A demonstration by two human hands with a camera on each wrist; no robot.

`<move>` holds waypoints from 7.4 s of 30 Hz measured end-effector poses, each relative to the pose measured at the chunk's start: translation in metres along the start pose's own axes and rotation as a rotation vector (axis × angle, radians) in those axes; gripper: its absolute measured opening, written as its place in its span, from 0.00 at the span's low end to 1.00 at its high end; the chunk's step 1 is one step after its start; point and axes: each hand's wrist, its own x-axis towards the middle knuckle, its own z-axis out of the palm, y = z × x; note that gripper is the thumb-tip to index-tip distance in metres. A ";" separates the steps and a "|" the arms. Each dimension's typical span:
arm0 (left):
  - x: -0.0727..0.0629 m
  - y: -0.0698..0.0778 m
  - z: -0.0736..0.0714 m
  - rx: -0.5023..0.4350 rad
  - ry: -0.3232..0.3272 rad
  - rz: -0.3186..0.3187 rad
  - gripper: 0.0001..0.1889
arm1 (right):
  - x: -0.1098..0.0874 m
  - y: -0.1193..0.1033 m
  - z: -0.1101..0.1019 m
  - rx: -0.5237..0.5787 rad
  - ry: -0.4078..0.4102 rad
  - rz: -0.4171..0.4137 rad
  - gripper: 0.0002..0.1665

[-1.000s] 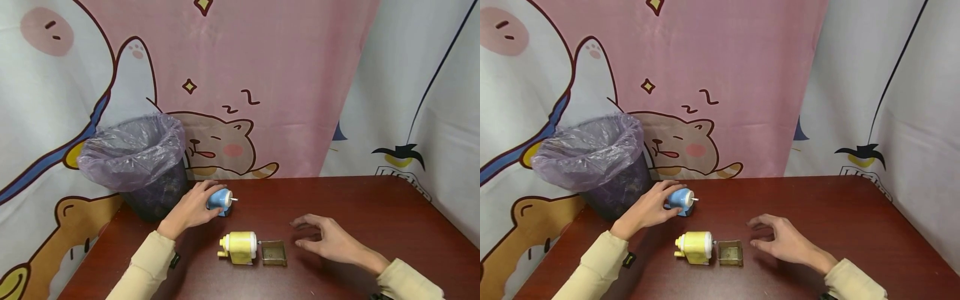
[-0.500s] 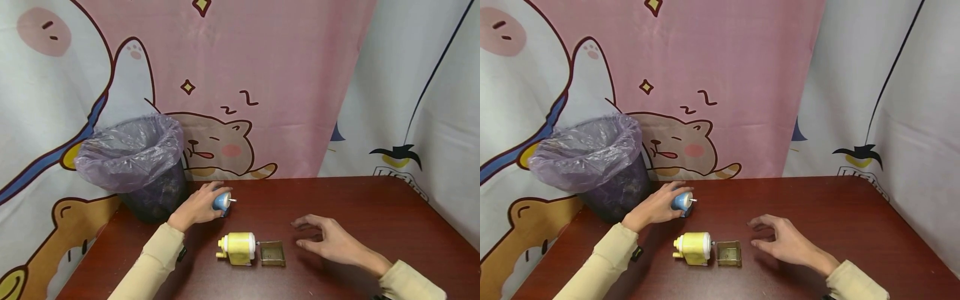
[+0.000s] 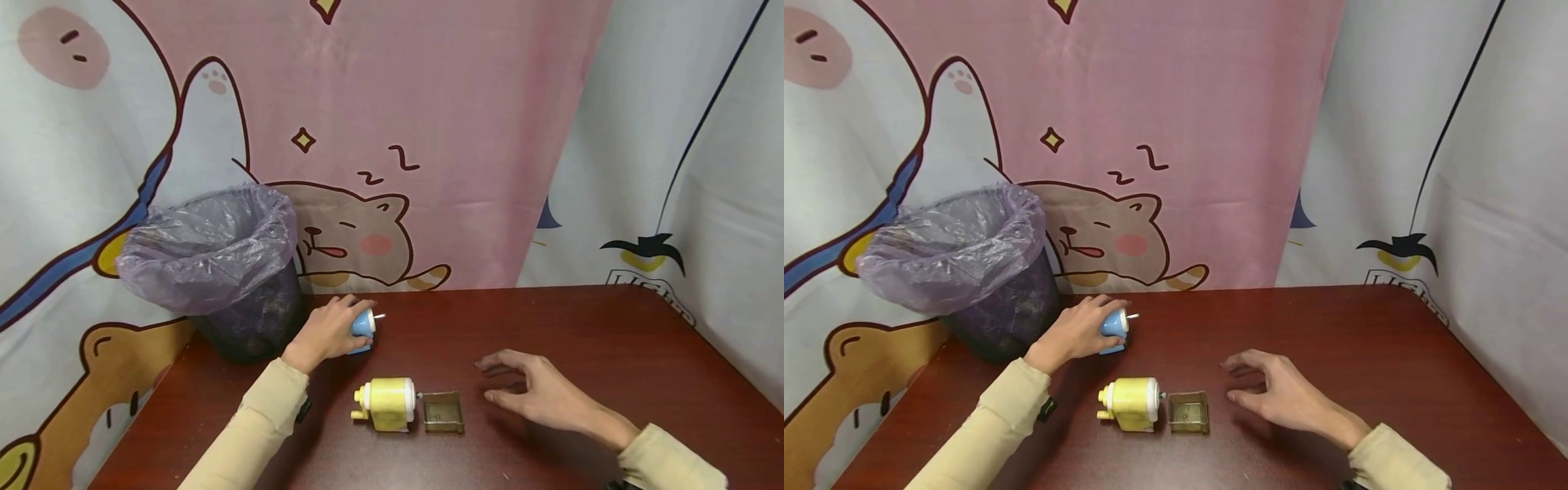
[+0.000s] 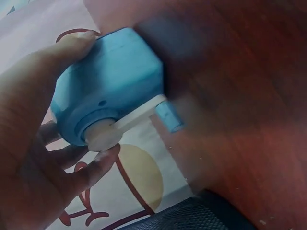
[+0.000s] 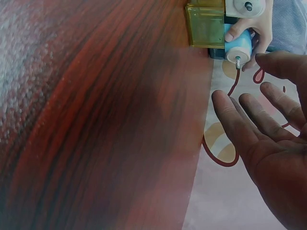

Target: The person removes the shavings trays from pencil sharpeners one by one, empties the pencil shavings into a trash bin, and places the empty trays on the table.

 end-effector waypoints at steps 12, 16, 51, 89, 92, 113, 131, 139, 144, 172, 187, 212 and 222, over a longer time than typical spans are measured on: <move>0.011 0.001 -0.014 -0.031 -0.147 -0.017 0.38 | 0.001 0.000 -0.002 -0.003 0.005 0.002 0.20; 0.012 0.001 -0.017 -0.057 -0.188 -0.020 0.39 | 0.000 0.000 -0.004 -0.028 0.032 -0.024 0.20; 0.001 0.042 -0.060 -0.299 0.012 0.218 0.37 | 0.068 -0.014 0.006 -0.033 0.168 -0.060 0.30; 0.001 0.060 -0.060 -0.213 0.032 0.361 0.37 | 0.115 -0.022 0.024 0.133 -0.010 -0.095 0.37; 0.002 0.060 -0.060 -0.214 0.034 0.366 0.37 | 0.115 -0.022 0.025 0.140 -0.013 -0.087 0.38; 0.003 0.060 -0.059 -0.258 0.020 0.270 0.37 | 0.109 -0.030 0.038 0.013 0.112 -0.181 0.40; 0.001 0.060 -0.057 -0.258 0.018 0.265 0.37 | 0.107 -0.031 0.042 0.009 0.127 -0.194 0.38; 0.002 0.059 -0.056 -0.270 0.030 0.263 0.37 | 0.105 -0.026 0.041 0.084 0.126 -0.153 0.38; 0.002 0.059 -0.056 -0.275 0.019 0.251 0.36 | 0.105 -0.025 0.040 0.160 0.113 -0.133 0.39; 0.002 0.051 -0.053 -0.255 -0.016 0.259 0.37 | 0.094 -0.017 0.037 0.233 0.145 -0.038 0.40; -0.002 0.043 -0.050 -0.275 -0.031 0.209 0.37 | 0.088 -0.011 0.034 0.233 0.161 -0.046 0.40; -0.004 0.025 -0.031 -0.295 -0.101 0.127 0.36 | 0.079 -0.002 0.016 0.196 0.222 0.006 0.39; -0.002 0.022 -0.019 -0.279 -0.126 0.164 0.37 | 0.077 0.001 0.012 0.129 0.252 -0.011 0.39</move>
